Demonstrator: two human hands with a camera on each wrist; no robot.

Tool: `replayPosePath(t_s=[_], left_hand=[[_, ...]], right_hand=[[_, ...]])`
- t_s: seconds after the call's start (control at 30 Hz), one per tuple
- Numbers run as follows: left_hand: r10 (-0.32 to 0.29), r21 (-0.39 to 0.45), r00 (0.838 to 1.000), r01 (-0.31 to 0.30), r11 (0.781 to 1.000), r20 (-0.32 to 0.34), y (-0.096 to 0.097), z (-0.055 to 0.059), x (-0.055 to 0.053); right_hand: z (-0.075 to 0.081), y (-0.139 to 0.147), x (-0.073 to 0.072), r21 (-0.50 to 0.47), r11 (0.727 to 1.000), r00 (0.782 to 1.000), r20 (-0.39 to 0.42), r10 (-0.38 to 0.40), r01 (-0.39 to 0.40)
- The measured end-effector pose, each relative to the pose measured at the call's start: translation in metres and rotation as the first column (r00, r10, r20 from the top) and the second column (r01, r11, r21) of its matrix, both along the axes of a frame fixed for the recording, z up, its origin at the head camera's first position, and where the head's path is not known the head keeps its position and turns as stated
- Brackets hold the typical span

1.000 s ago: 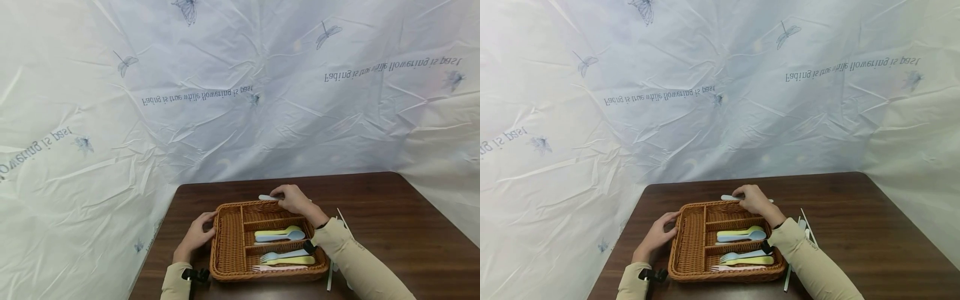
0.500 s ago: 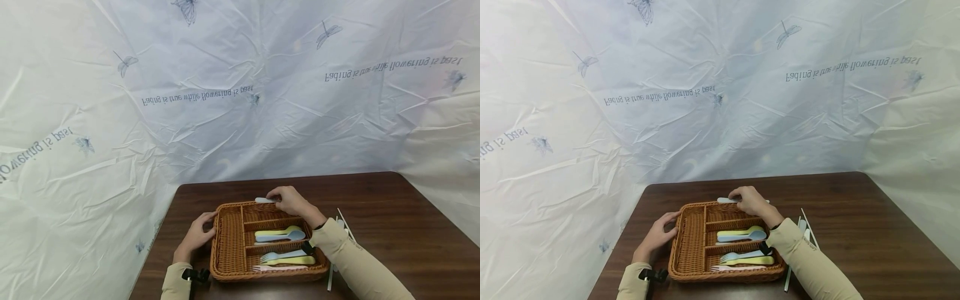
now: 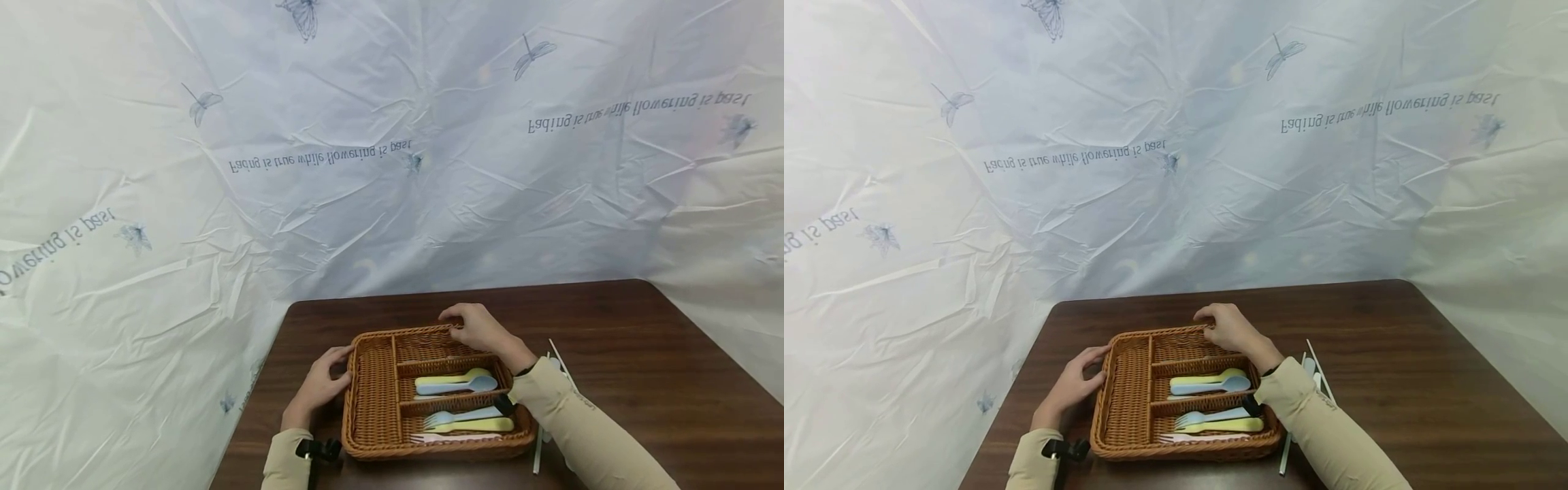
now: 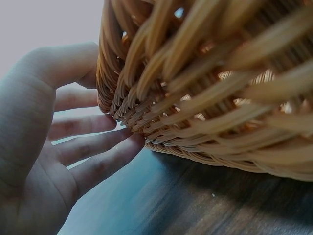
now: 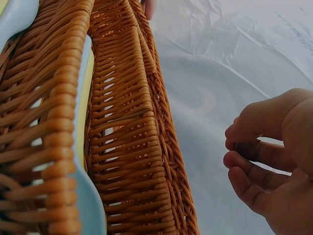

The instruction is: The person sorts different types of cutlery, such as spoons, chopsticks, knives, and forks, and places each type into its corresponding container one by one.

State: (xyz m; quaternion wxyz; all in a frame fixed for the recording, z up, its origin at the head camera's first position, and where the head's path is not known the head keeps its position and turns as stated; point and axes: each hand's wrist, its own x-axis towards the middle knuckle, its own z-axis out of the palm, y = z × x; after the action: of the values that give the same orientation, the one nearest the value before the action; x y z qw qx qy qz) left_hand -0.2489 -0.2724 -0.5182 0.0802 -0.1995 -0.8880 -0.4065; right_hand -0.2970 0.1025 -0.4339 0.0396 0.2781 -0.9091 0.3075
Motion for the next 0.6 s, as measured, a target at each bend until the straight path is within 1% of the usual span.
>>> replayPosePath(t_s=[0.13,0.3,0.5,0.6], left_hand=[[0.002,0.0,1.0,-0.002,1.0,0.016,0.0,0.0,-0.001],[0.004,0.004,1.0,-0.004,1.0,0.011,-0.001,-0.001,-0.002],[0.003,0.004,1.0,-0.003,1.0,0.009,0.0,-0.002,-0.002],[0.0,0.003,1.0,0.0,1.0,0.008,0.0,-0.002,-0.002]], right_hand=[[-0.001,0.004,0.0,-0.012,1.0,1.0,-0.017,-0.007,0.007],[-0.002,0.009,-0.001,-0.025,1.0,0.999,-0.034,-0.016,0.015],[-0.003,0.015,0.0,-0.046,0.999,0.999,-0.026,-0.019,0.018],[-0.004,0.02,0.001,-0.059,0.998,0.999,-0.023,-0.033,0.031]])
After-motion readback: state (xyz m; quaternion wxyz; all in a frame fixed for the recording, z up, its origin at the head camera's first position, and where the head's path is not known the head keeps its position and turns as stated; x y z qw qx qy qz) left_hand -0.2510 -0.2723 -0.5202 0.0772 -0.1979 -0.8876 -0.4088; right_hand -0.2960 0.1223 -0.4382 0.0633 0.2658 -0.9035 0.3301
